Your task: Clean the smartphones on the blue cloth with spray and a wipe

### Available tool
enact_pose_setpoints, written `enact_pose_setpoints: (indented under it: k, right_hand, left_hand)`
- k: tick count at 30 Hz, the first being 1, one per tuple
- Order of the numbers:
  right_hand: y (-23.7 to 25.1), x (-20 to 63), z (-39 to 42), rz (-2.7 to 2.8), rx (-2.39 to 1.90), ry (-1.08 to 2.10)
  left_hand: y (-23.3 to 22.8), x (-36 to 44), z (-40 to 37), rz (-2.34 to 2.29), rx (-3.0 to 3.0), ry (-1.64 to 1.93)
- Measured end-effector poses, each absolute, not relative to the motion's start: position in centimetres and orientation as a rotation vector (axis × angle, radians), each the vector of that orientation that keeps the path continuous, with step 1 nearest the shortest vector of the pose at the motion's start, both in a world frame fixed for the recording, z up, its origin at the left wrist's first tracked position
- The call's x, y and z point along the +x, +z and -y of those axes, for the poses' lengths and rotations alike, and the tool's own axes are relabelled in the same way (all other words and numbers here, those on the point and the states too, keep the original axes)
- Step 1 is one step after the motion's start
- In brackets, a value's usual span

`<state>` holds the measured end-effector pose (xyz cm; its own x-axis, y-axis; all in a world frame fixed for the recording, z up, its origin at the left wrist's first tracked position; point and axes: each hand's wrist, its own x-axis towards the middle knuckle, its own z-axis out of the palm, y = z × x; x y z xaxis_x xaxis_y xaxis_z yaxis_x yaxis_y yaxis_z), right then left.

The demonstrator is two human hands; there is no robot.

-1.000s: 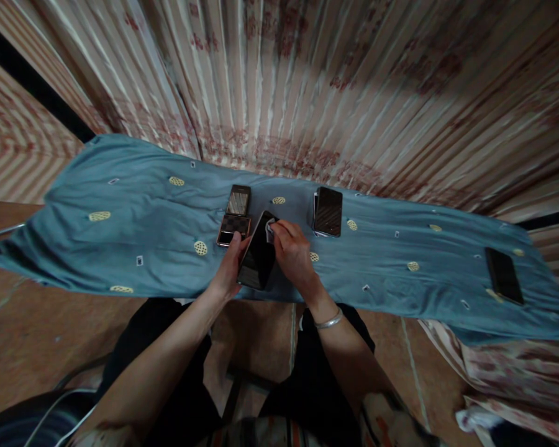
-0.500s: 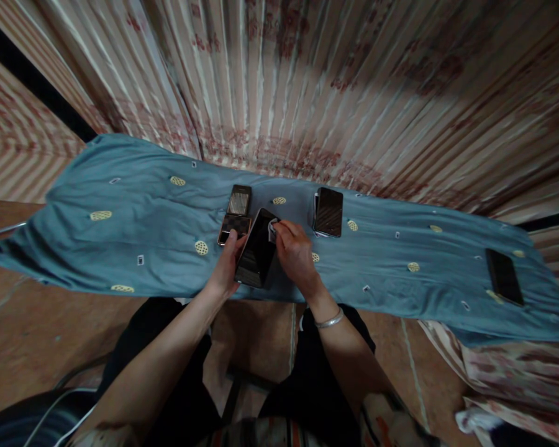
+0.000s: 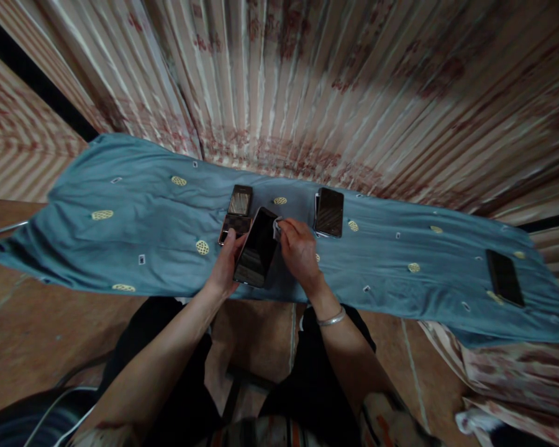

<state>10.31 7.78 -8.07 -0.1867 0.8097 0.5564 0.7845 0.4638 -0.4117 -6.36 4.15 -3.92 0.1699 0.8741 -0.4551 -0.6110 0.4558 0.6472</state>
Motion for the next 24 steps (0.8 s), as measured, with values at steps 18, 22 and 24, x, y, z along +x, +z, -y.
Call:
enact_pose_setpoints:
  k: [18, 22, 24]
  right_hand:
    - [-8.3, 10.5, -8.0, 1.974, -1.334, 0.047]
    - [-8.3, 9.7, -7.2, 2.019, -1.316, 0.078]
    - [-8.4, 9.3, -6.8, 2.044, -1.308, 0.122]
  left_hand:
    - [-3.9, -6.5, -4.3, -0.875, 0.355, 1.097]
    - [-4.0, -6.8, -4.5, -0.874, 0.356, 1.132]
    - [-4.0, -7.0, -4.7, -0.868, 0.36, 1.155]
